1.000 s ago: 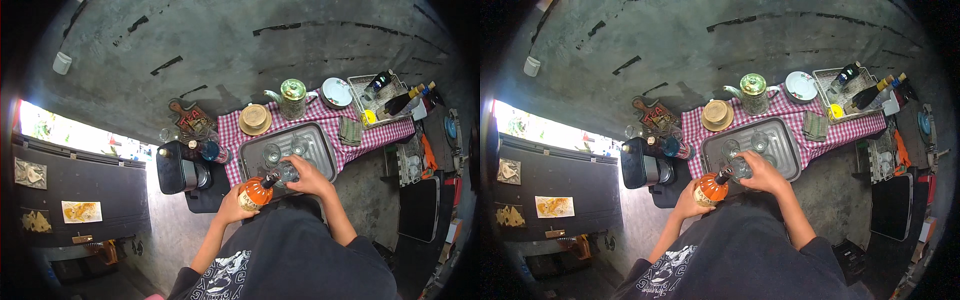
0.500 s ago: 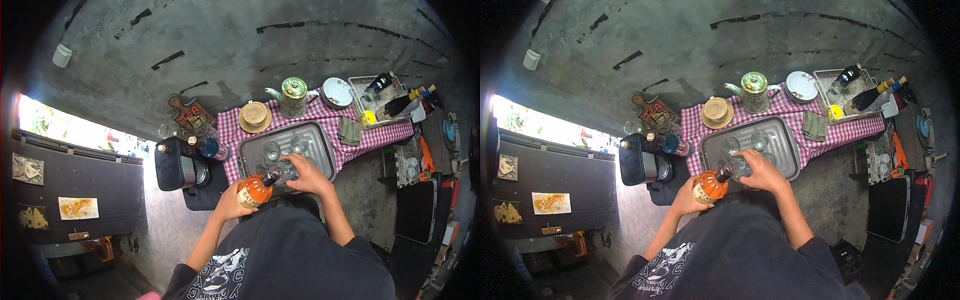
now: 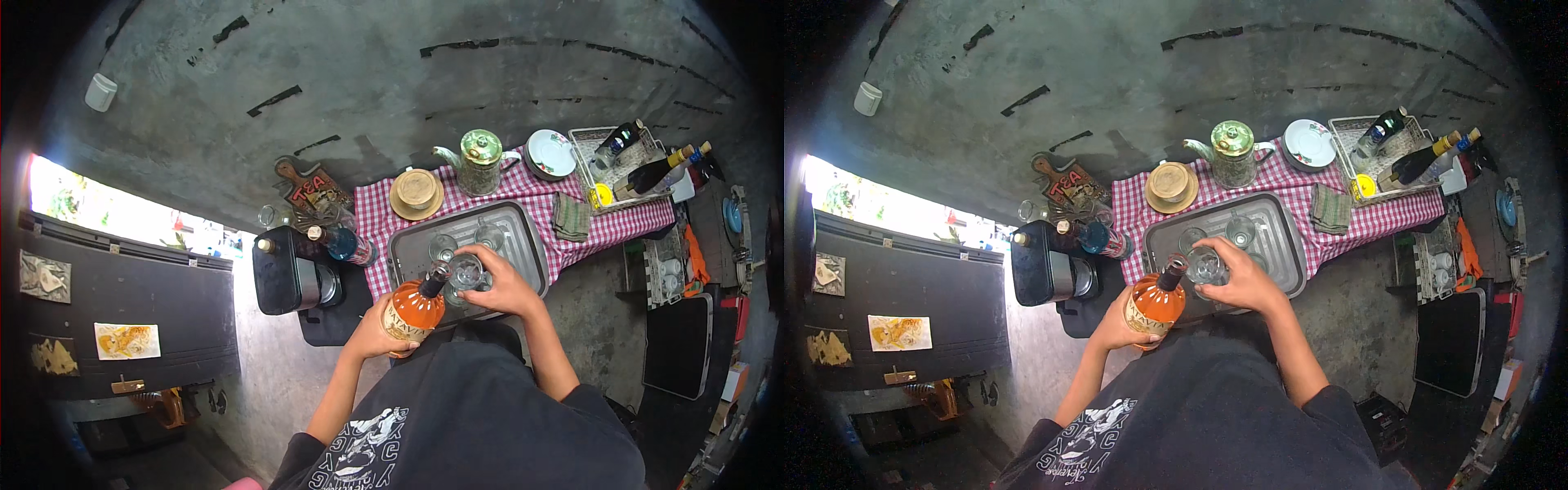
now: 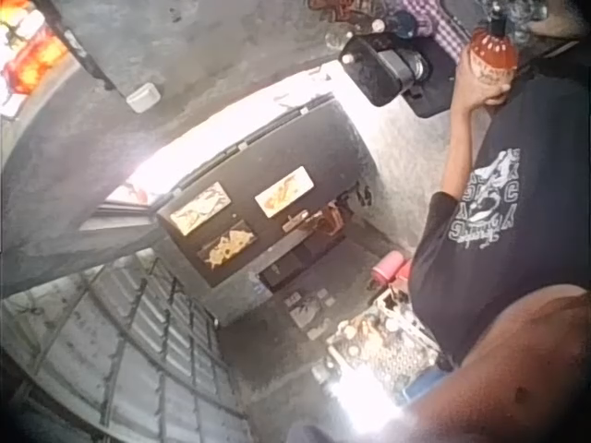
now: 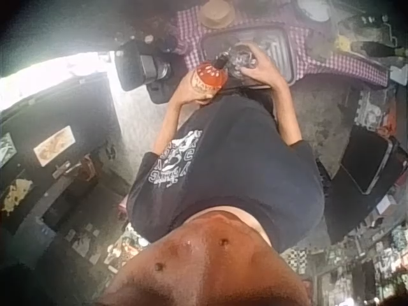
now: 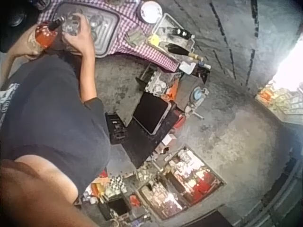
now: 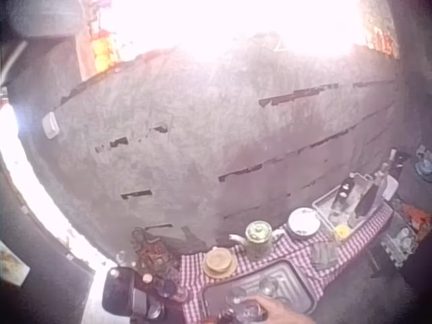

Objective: Prepare and pour drinks into glasses at a bar station.

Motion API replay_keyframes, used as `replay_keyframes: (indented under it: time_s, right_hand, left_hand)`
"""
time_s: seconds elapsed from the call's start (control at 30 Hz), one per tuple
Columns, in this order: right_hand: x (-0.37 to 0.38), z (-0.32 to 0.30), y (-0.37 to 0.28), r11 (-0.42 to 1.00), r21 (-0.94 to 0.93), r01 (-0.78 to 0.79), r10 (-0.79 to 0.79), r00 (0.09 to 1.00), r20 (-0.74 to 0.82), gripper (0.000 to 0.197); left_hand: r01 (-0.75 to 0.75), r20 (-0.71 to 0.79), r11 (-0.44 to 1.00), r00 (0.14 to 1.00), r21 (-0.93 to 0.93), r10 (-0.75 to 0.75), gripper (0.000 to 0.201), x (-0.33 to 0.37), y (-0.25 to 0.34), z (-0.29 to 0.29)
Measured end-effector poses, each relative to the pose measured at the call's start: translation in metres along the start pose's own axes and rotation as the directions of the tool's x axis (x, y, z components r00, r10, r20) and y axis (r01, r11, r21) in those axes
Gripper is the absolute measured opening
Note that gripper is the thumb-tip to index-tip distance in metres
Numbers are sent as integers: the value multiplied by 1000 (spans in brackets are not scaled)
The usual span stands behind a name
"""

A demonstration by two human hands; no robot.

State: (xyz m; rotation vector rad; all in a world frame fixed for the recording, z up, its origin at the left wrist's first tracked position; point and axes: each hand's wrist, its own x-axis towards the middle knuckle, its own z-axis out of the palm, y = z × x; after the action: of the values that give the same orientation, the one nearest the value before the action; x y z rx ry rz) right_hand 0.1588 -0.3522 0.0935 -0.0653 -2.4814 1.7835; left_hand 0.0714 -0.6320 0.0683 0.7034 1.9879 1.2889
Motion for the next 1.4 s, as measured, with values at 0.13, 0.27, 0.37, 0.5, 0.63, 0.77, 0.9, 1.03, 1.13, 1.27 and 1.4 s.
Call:
replay_keyframes:
  time_s: [0.13,0.27,0.37,0.5,0.63,0.77,0.9,1.03,1.13,1.27,1.4]
  right_hand:
    - [6,-9,-8,995,-35,89,-90,996,-16,61]
    - [6,-12,-6,993,-74,92,-92,996,5,61]
    - [2,-10,-2,993,-87,80,-79,997,12,61]
    - [-2,-8,3,997,-77,25,-21,999,48,60]
    - [-6,-3,17,997,-69,25,-20,997,70,61]
    - [-10,1,26,998,-61,-3,8,997,81,61]
    - [-12,7,35,1000,-29,1,2,997,83,60]
    - [-15,11,39,1000,13,-27,26,996,90,60]
    - [-18,13,41,1000,9,-9,9,997,78,61]
    - [-18,16,40,999,25,-42,40,996,83,62]
    - [-19,18,41,995,77,-56,49,995,89,63]
  left_hand:
    - [-31,-7,997,999,66,32,101,3,7,-9]
    - [-17,-16,990,1000,138,19,99,4,13,-14]
    - [35,-2,978,999,203,-35,98,2,19,-14]
    - [15,23,975,1000,222,-21,103,-1,11,-13]
    - [32,26,967,999,254,-40,99,-5,10,-11]
    - [48,22,950,998,308,-58,93,-5,13,-10]
    - [65,43,940,996,335,-85,97,-6,13,-11]
    - [111,28,924,991,367,-130,94,-8,22,-11]
    - [109,34,914,991,390,-133,93,-7,24,-12]
    - [68,43,910,995,408,-94,92,-7,19,-13]
    - [85,45,901,992,426,-115,91,-7,17,-14]
